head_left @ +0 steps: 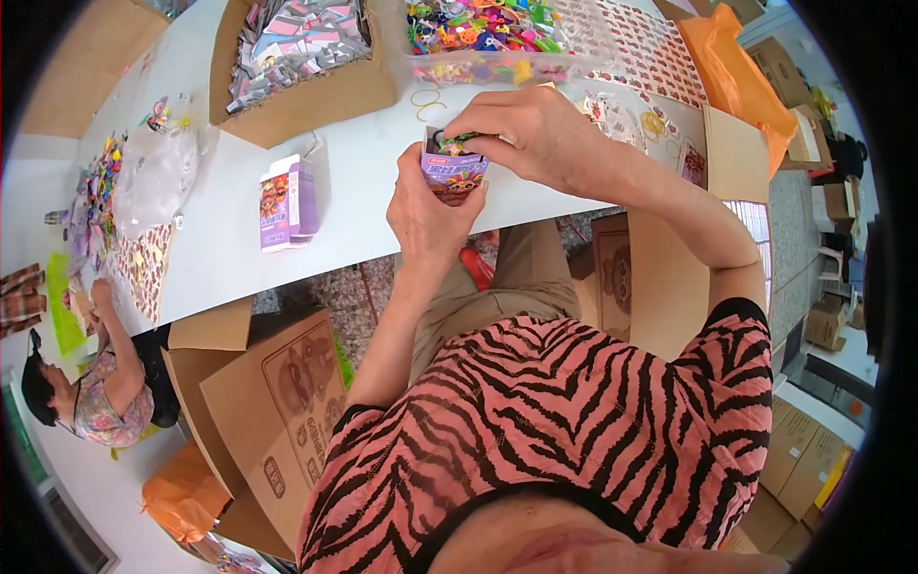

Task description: Packaging small toy components into boxes and securing them with rubber bands.

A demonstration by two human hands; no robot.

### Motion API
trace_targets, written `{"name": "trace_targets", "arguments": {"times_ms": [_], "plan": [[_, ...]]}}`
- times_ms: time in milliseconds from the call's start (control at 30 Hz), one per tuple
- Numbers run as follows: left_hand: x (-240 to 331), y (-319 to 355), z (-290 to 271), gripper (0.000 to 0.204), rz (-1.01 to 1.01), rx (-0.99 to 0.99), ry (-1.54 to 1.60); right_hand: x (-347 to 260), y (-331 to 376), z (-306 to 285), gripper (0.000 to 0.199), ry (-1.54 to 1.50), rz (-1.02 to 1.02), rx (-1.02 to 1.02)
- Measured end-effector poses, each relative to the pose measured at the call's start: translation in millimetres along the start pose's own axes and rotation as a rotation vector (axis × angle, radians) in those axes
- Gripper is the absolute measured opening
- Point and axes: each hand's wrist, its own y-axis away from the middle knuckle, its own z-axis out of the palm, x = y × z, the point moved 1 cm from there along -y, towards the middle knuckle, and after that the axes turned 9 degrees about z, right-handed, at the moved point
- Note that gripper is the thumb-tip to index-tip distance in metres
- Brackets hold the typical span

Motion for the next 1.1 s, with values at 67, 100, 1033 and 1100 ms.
{"name": "trace_targets", "arguments": {"times_ms": [67, 100, 1033, 1100], "plan": [[-1, 1, 1, 0.068, 0.076, 0.012, -0.071, -2, 0, -2, 0.018, 0.005, 0.032, -0.027], [-1, 2, 1, 0.068, 0.074, 0.009, -0.072, -5, -1, -5, 0.019, 0.099, 0.089, -0.128], [-14, 7, -9, 0.078, -0.208, 0.006, 0.215, 119, 83, 16, 0.016, 0.164, 0.385, 0.045], [-14, 11, -5, 0.064, -0.145, -0.009, 0.231, 125, 93, 24, 0.016, 0.220, 0.456, -0.047]]}}
